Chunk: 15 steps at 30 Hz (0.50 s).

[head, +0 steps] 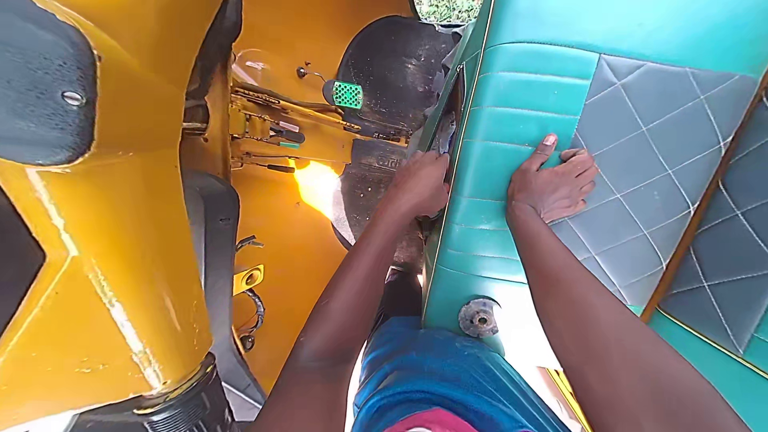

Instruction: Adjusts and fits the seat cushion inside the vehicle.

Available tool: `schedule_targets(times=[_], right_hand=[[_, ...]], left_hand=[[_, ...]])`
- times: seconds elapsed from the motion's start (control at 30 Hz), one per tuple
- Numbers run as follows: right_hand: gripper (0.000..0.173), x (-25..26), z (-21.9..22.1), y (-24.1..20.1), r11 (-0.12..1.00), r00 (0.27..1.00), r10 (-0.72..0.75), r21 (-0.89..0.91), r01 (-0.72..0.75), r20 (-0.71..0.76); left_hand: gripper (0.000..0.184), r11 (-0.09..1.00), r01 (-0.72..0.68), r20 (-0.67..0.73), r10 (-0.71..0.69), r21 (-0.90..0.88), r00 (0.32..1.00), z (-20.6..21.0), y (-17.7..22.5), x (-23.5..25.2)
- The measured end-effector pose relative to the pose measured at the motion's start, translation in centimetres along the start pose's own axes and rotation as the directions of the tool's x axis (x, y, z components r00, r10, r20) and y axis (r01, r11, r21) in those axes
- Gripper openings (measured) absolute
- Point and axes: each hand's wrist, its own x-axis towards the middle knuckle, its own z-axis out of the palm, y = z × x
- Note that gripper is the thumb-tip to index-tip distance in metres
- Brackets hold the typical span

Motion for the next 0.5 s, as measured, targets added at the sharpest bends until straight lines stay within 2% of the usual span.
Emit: schedule_targets(times=[0.03, 0.07, 0.1, 0.13, 0.2, 0.23, 0.27, 0.3, 0.37, 0.43, 0.5], right_hand=[[0.057, 0.0, 0.0, 0.1, 1.0, 1.0, -0.002, 0.001, 0.002, -0.009], [0.056, 0.0, 0.0, 0.0, 1.0, 1.0, -0.005, 0.002, 0.005, -0.012], [0.057, 0.0, -0.1, 0.0, 1.0, 1.0, -0.004, 0.005, 0.004, -0.012], [0.057, 0.0, -0.2, -0.1, 1.0, 1.0, -0.002, 0.004, 0.002, -0.011], [0.057, 0.0, -0.2, -0.1, 1.0, 1.0, -0.009, 0.009, 0.009, -0.017], [0.056, 0.1, -0.1, -0.2, 1.0, 1.0, -0.01, 0.011, 0.01, -0.017], [0.056, 0.0, -0.1, -0.3, 1.0, 1.0, -0.008, 0.007, 0.008, -0.016], [0.056, -0.1, -0.2, 0.0, 1.0, 1.0, -0.009, -0.002, 0.009, -0.013], [0.057, -0.1, -0.3, -0.1, 1.0, 1.0, -0.01, -0.002, 0.01, -0.009], [0.057, -0.2, -0.3, -0.2, 1.0, 1.0, -0.014, 0.002, 0.014, -0.019], [0.056, -0.1, -0.2, -0.2, 1.0, 1.0, -0.02, 0.006, 0.02, -0.022]], left_hand=[[0.047, 0.995, 0.03, -0.093, -0.039, -0.098, 0.995, -0.7, 0.5, 1.9], [0.044, 0.985, 0.053, -0.132, -0.075, -0.164, 0.988, -1.1, 0.6, 3.9], [0.047, 0.982, 0.05, -0.114, -0.072, -0.184, 0.991, -1.1, 0.4, 5.8], [0.056, 0.982, 0.012, -0.09, -0.029, -0.188, 0.996, -0.7, -0.1, 7.5], [0.095, 0.987, -0.084, -0.045, 0.079, -0.138, 0.996, 0.9, -1.8, 10.1], [0.111, 0.996, -0.061, -0.006, 0.061, -0.071, 0.998, 1.3, -2.4, 10.9], [0.116, 1.0, 0.004, 0.012, -0.004, -0.021, 1.0, 1.7, -2.4, 11.4], [0.11, 0.997, 0.081, 0.006, -0.081, 0.002, 0.997, 2.4, -2.0, 11.4], [0.086, 0.981, 0.193, -0.089, -0.19, 0.018, 0.978, 3.0, -0.5, 11.5], [0.082, 0.974, 0.227, -0.121, -0.225, 0.001, 0.967, 3.0, 0.2, 11.0], [0.076, 0.981, 0.192, -0.124, -0.194, -0.024, 0.973, 3.1, -0.2, 10.6]])
